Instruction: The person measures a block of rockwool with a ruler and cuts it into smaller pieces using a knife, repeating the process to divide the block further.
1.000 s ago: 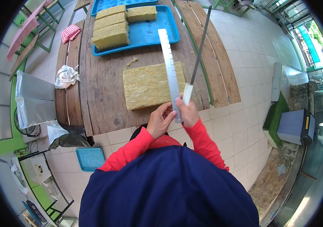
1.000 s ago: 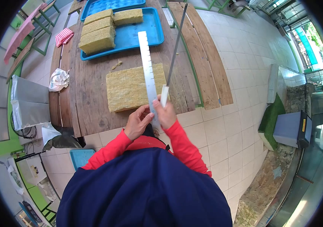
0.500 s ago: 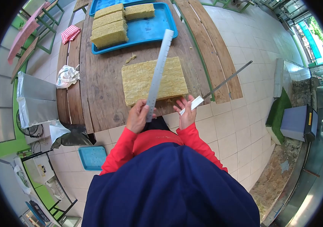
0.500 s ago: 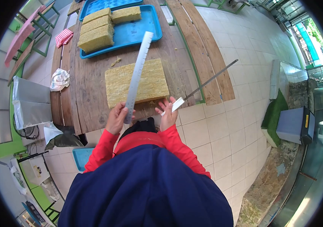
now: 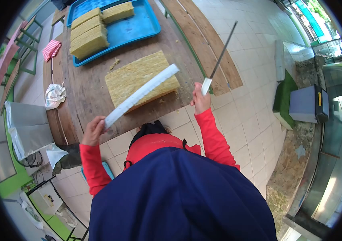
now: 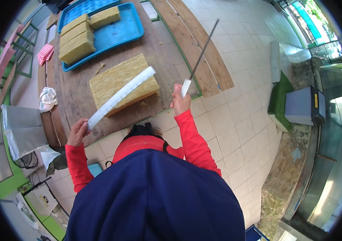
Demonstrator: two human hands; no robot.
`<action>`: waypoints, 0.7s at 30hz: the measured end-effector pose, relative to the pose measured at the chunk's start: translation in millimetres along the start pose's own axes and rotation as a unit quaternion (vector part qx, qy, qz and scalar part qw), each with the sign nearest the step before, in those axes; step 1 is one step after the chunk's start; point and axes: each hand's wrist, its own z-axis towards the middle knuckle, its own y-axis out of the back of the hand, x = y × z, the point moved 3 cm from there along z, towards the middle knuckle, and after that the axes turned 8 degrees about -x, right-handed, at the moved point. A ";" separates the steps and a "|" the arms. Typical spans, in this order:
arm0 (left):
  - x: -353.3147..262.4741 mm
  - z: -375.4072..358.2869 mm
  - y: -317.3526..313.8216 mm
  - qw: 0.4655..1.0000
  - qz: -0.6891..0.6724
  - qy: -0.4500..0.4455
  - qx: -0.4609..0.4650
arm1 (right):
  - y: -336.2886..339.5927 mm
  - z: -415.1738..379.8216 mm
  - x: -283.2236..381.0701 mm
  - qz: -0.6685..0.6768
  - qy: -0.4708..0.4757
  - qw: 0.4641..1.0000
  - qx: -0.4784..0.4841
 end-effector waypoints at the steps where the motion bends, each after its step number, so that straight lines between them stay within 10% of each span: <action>1: 1.4 -0.4 10.0 1.000 0.007 0.017 -0.003 | 0.1 7.9 4.1 -0.020 0.006 1.000 0.005; 21: 4.7 44.6 25.4 0.993 0.064 0.062 0.082 | -29.0 19.6 2.5 -0.082 -0.038 0.986 0.138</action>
